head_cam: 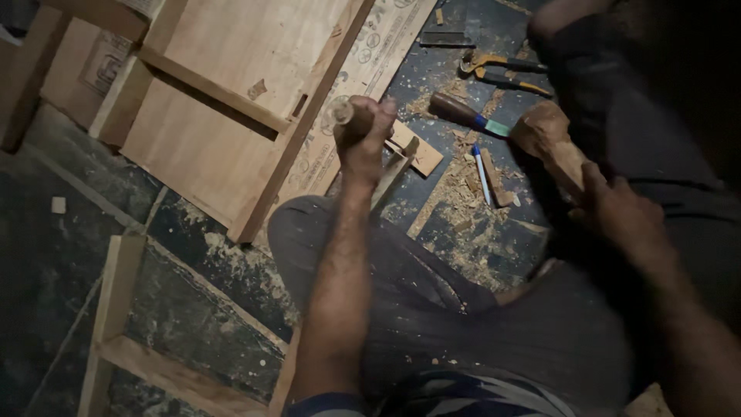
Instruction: The person sits on the floor and uses a chisel and a wooden mallet to carve a small piece of wood. They repeatedly strike the chisel to remove wood shavings and occasionally use a knife to refine the edges.
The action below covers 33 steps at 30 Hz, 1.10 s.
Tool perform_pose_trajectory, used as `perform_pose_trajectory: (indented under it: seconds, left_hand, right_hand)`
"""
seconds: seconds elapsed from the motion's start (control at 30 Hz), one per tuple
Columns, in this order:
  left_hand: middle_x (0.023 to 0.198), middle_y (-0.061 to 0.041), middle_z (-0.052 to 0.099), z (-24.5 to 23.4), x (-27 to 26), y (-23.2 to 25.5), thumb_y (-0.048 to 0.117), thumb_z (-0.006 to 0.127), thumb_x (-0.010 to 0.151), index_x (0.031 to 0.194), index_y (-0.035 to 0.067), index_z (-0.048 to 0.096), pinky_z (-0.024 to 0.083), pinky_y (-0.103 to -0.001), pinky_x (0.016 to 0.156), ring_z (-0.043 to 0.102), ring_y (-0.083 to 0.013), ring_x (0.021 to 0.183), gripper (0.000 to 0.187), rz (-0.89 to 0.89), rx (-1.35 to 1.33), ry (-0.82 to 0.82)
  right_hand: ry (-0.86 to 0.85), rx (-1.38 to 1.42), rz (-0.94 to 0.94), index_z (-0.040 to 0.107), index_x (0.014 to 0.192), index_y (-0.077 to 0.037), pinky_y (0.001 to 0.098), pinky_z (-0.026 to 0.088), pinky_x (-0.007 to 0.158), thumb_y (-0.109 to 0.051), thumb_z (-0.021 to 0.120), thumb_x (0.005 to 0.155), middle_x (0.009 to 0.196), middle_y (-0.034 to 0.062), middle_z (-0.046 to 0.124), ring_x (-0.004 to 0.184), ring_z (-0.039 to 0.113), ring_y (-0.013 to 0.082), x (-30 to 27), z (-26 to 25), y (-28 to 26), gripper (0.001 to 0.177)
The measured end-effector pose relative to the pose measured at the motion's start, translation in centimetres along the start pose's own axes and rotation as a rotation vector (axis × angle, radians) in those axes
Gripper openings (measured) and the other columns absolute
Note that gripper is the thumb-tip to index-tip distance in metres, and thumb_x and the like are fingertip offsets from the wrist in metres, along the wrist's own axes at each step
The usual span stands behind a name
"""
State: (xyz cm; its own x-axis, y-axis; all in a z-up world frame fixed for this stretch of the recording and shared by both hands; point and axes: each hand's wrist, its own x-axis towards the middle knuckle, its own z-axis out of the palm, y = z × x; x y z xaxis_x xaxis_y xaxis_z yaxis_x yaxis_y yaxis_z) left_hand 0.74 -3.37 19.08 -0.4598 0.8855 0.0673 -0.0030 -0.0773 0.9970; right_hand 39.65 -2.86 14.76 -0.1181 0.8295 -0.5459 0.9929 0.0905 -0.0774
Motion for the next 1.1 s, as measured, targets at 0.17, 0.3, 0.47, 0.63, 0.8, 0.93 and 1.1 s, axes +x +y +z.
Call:
perform_pose_trajectory:
  seconds: [0.17,0.3,0.47,0.63,0.8,0.93,1.1]
  left_hand:
    - [0.071,0.005,0.056,0.4,0.0,-0.7,0.038,0.079,0.093,0.084,0.015,0.057,0.045,-0.028,0.061,0.054,-0.0096,0.065,0.033,0.029,0.059,-0.042]
    - [0.070,0.006,0.057,0.6,0.1,-1.2,0.036,0.079,0.091,0.080,0.016,0.057,0.047,-0.028,0.057,0.055,-0.0092,0.063,0.032,0.013,0.091,-0.082]
    - [0.068,0.003,0.058,1.0,-0.7,-2.2,0.027,0.077,0.091,0.078,0.015,0.056,0.047,-0.029,0.052,0.054,-0.0089,0.059,0.027,-0.010,0.110,-0.161]
    - [0.074,0.001,0.064,-0.2,-1.9,-4.0,0.017,0.074,0.093,0.082,0.010,0.058,0.052,-0.028,0.058,0.061,-0.0089,0.066,0.020,0.127,0.039,-0.138]
    - [0.092,-0.009,0.067,-0.3,-1.7,-6.0,0.010,0.073,0.094,0.100,0.005,0.060,0.056,-0.031,0.068,0.066,-0.0168,0.080,0.015,-0.159,-0.323,-0.115]
    - [0.090,-0.009,0.065,-0.3,-1.5,-6.6,0.011,0.073,0.095,0.098,0.004,0.060,0.055,-0.032,0.069,0.064,-0.0178,0.080,0.014,-0.205,-0.436,-0.046]
    - [0.087,-0.009,0.064,-1.1,-2.5,-7.7,0.012,0.071,0.096,0.095,0.003,0.060,0.053,-0.032,0.070,0.062,-0.0191,0.080,0.015,-0.247,-0.416,-0.097]
  right_hand:
    - [0.049,0.046,-0.045,0.027,0.164,-0.026,0.0549,0.055,0.090,-0.038,0.072,0.088,0.131,0.0251,0.059,0.111,0.065,0.0466,-0.9,0.1,0.0,0.090]
    - [0.080,0.098,-0.069,0.027,0.165,-0.027,0.0539,0.055,0.090,-0.036,0.070,0.090,0.129,0.0242,0.060,0.109,0.066,0.0455,-1.6,-0.6,-0.2,0.087]
    - [0.129,0.146,-0.085,0.034,0.163,-0.025,0.0521,0.054,0.091,-0.031,0.071,0.091,0.125,0.0213,0.062,0.110,0.065,0.0422,-2.4,-1.7,-1.8,0.081]
    - [0.451,0.453,-0.526,0.033,0.161,-0.013,0.0479,0.053,0.089,-0.032,0.073,0.085,0.124,0.0229,0.062,0.107,0.064,0.0380,-6.2,-7.1,-5.3,0.088]
    - [0.575,0.428,-0.880,0.033,0.160,-0.017,0.0410,0.054,0.079,-0.024,0.067,0.100,0.117,0.0217,0.059,0.095,0.061,0.0309,-7.5,-10.2,-12.2,0.070]
    - [0.525,0.072,-0.915,0.033,0.159,-0.031,0.0369,0.052,0.061,-0.016,0.064,0.101,0.096,0.0134,0.059,0.077,0.058,0.0237,-7.6,-11.5,-15.3,0.068]
    - [0.764,0.140,-1.054,0.025,0.161,-0.028,0.0369,0.049,0.057,-0.012,0.065,0.103,0.096,0.0114,0.057,0.079,0.056,0.0244,-9.6,-11.4,-15.7,0.072]
